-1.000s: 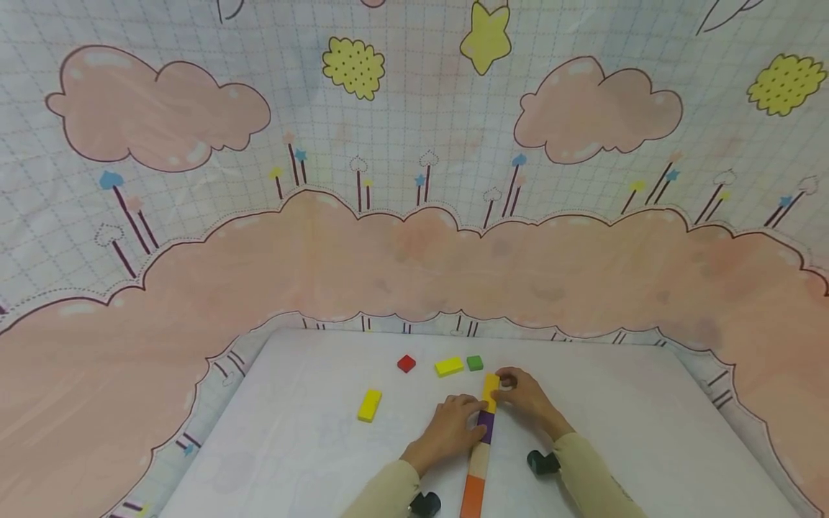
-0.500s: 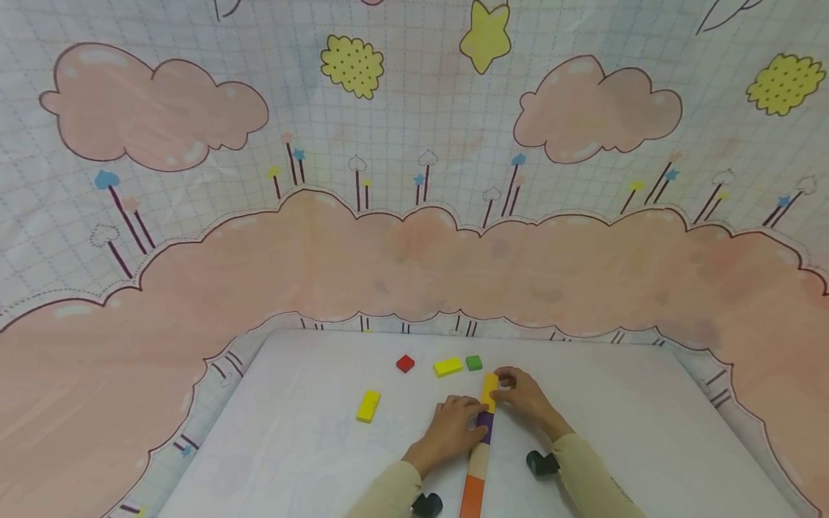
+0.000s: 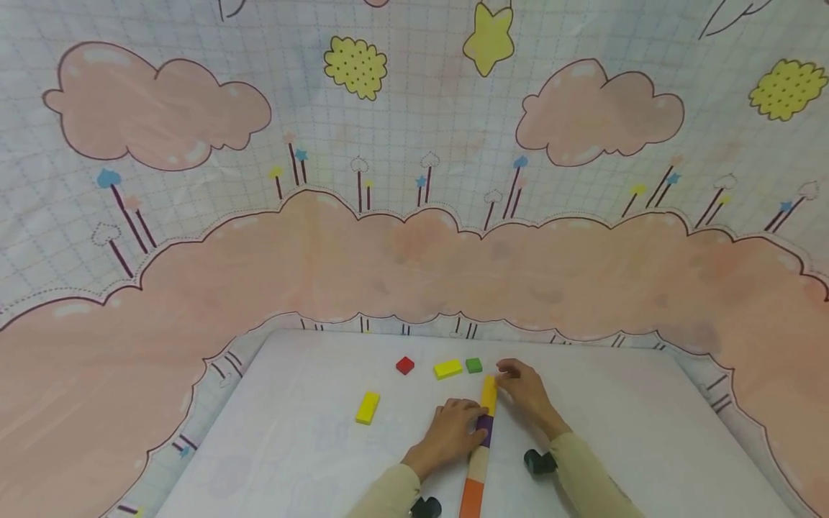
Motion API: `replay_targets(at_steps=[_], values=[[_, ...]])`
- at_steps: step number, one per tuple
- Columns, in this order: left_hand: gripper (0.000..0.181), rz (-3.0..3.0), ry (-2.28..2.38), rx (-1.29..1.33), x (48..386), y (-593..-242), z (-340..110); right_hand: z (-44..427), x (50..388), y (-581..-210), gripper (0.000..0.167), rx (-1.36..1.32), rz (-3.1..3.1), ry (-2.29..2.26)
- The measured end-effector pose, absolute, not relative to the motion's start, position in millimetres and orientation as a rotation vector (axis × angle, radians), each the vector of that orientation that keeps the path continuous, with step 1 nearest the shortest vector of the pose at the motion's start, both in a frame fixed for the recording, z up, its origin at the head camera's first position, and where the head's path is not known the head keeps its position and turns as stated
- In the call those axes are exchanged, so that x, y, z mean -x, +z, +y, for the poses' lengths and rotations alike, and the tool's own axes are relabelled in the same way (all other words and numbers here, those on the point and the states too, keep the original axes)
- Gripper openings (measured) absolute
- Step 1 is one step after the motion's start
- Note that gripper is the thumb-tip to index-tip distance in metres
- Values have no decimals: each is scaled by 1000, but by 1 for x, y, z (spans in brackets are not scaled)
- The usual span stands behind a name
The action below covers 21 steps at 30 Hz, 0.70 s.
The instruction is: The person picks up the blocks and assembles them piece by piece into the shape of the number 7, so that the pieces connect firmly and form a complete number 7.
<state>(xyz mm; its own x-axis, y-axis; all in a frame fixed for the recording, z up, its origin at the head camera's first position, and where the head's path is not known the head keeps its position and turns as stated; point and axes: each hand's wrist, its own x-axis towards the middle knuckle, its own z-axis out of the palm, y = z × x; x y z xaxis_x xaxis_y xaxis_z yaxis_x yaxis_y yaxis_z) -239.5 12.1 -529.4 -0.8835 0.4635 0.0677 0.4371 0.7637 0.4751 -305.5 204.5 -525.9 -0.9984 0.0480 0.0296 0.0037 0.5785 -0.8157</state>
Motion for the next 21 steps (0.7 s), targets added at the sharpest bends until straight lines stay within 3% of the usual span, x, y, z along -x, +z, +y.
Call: replay_targets(at_steps=[13,21], values=[[42,2886,751,-743,239,-531,12,192,326,-512,32,-60,-2728,1343],[42,2889,748,-739,239,-531,13,180,339,-515,33,46,-2770,1443]])
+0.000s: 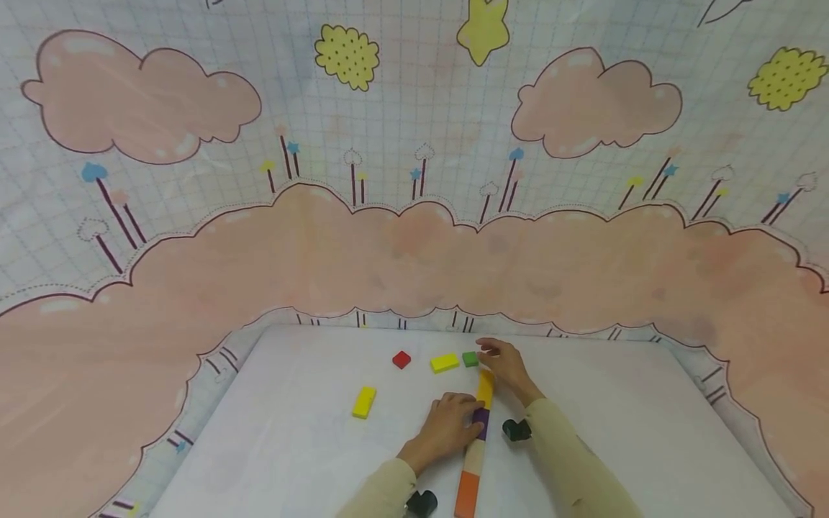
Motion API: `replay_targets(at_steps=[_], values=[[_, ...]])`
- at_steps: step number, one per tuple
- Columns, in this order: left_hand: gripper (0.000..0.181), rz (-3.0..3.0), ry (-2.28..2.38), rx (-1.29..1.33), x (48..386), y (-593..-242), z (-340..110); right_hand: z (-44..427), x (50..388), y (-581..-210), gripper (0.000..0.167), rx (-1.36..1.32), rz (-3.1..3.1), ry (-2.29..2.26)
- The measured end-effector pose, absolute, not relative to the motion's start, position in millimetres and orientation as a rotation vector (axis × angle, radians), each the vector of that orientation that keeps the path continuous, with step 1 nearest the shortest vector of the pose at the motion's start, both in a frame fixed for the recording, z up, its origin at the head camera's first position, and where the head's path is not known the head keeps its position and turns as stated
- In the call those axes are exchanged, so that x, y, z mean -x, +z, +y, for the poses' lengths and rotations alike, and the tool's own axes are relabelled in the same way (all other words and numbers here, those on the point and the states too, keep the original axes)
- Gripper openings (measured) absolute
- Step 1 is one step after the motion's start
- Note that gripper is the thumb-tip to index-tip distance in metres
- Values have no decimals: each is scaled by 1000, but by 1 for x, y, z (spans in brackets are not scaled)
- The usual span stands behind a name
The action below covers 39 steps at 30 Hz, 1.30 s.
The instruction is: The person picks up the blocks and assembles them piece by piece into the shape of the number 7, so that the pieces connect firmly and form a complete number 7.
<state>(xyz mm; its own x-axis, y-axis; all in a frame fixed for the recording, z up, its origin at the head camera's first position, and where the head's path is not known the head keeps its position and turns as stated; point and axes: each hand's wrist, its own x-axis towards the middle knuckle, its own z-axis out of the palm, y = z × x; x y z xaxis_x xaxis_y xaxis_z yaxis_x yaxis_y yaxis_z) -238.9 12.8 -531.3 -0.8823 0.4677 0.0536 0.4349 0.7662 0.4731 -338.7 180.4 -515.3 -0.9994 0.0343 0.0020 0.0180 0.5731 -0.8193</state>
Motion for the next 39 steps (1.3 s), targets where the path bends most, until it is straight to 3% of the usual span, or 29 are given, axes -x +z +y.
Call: replay_targets(at_steps=[39], values=[[41,2866,790,-725,239,-531,11,169,344,-530,33,104,-2849,1410]])
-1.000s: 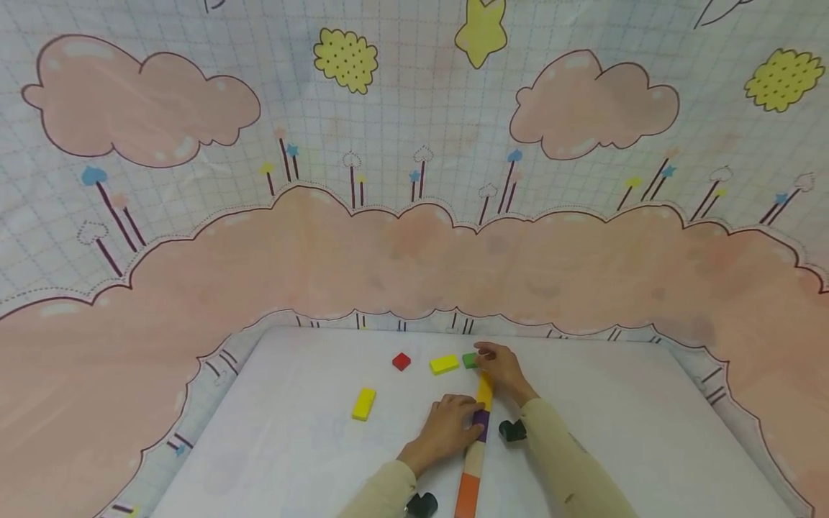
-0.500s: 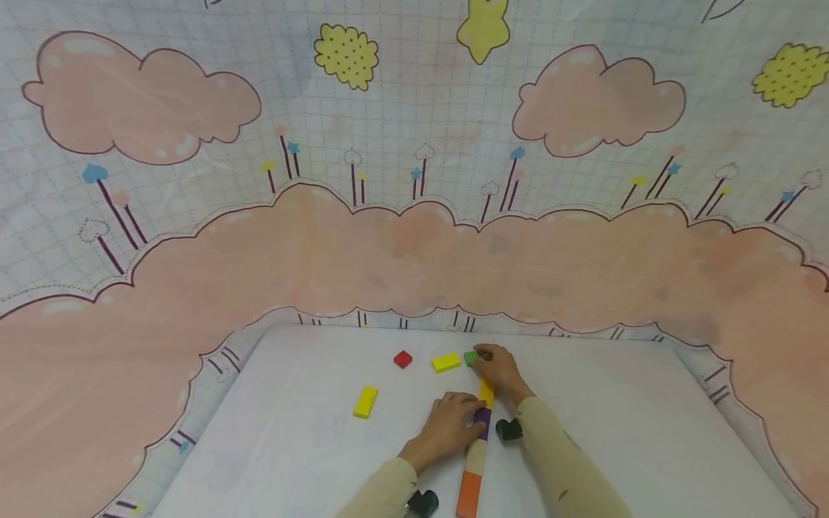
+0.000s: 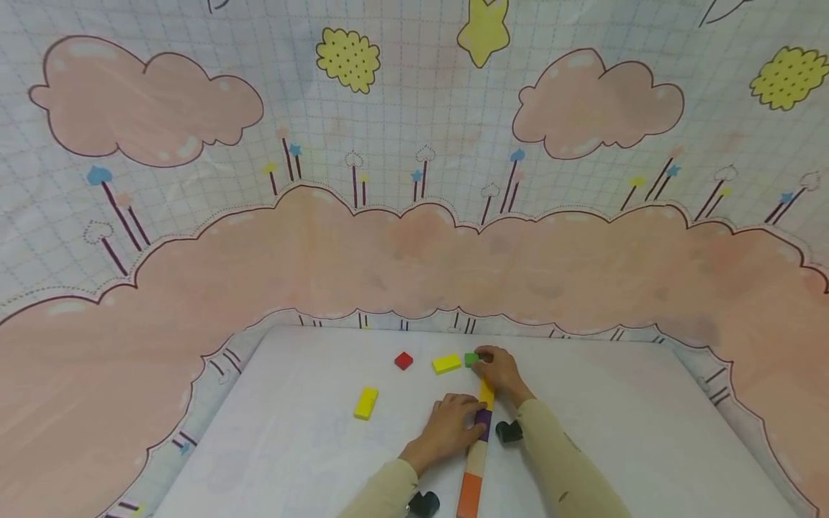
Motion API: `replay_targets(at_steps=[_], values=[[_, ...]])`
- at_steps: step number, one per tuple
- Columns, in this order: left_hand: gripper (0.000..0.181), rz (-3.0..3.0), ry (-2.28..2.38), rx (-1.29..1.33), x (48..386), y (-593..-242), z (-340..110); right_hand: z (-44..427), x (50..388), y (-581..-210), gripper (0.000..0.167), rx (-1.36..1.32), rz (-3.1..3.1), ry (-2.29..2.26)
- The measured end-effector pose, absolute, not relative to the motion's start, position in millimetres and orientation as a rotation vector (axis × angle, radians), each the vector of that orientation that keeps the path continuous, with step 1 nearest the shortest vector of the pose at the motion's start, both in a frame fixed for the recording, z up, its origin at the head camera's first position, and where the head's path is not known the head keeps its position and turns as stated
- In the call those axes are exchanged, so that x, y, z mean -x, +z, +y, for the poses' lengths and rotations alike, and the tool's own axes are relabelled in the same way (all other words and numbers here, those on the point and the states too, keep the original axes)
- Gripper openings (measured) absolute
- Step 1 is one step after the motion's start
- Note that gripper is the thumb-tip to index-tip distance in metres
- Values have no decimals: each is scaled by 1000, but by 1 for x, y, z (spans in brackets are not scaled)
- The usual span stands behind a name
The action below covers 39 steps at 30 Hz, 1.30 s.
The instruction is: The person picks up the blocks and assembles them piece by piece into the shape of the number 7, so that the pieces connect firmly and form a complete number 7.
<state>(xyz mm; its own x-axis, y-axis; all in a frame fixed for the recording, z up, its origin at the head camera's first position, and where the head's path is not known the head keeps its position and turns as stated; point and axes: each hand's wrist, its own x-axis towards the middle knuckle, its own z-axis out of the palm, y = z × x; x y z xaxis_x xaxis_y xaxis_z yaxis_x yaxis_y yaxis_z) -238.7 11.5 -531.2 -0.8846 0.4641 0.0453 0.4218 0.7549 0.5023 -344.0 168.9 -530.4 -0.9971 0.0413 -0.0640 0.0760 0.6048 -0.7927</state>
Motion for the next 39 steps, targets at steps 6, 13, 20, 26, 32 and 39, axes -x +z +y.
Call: replay_targets(at_steps=[6,13,20,26,32,39], values=[[41,2879,787,-730,239,-529,11,168,344,-530,34,-106,2768,-1368],[41,2873,801,-738,239,-528,11,168,345,-531,34,-115,2778,-1350],[41,2879,802,-752,240,-529,11,171,345,-529,35,-108,2795,-1365],[41,2877,805,-740,240,-529,11,175,342,-524,35,-129,2809,-1380],[41,2869,810,-729,241,-529,12,185,341,-522,37,-107,2815,-1410],[41,2864,794,-708,243,-531,13,195,335,-523,40,-124,2809,-1404]])
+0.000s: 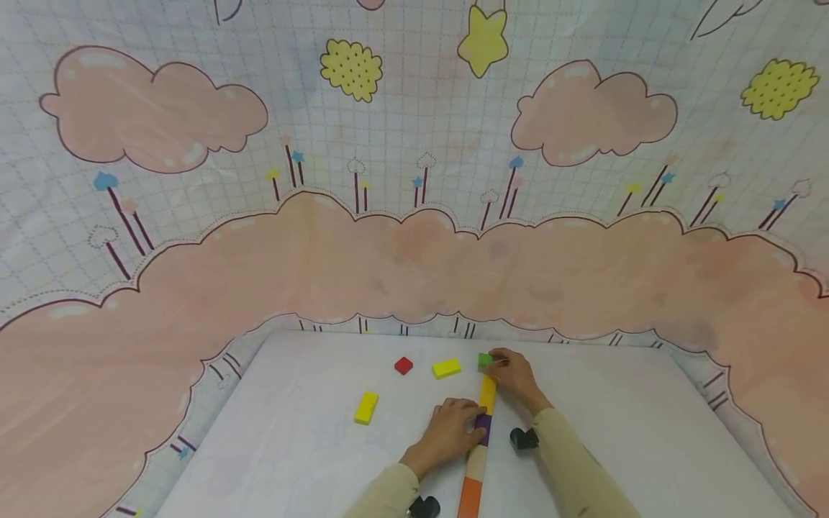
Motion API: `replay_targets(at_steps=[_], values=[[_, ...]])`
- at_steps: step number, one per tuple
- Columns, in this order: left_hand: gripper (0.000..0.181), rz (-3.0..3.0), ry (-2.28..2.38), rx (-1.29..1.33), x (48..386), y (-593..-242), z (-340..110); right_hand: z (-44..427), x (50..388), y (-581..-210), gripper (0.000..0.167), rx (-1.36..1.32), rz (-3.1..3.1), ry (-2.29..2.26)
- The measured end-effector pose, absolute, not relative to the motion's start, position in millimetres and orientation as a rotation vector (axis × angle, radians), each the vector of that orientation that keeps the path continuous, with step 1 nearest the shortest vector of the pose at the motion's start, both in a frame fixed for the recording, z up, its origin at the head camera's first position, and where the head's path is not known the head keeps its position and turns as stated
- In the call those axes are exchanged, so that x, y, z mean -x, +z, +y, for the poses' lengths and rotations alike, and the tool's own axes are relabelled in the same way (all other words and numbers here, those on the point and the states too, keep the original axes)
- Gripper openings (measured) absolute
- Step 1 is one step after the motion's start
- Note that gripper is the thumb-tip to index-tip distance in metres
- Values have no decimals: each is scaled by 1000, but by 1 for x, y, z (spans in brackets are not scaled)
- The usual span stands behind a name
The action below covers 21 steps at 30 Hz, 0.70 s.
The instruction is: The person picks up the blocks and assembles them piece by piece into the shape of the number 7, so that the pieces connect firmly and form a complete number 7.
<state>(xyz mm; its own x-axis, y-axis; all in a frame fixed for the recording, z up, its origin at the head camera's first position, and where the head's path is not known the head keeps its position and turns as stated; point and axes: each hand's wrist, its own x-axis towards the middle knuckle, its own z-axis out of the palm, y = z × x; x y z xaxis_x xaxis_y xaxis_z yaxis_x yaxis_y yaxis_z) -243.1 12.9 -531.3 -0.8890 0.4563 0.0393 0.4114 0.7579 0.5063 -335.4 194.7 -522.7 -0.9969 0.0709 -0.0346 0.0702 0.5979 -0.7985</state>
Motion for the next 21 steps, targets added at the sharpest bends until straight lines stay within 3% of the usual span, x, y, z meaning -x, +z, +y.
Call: replay_targets(at_steps=[21], values=[[40,2886,795,-733,238,-529,12,209,325,-529,35,81,-2806,1347]])
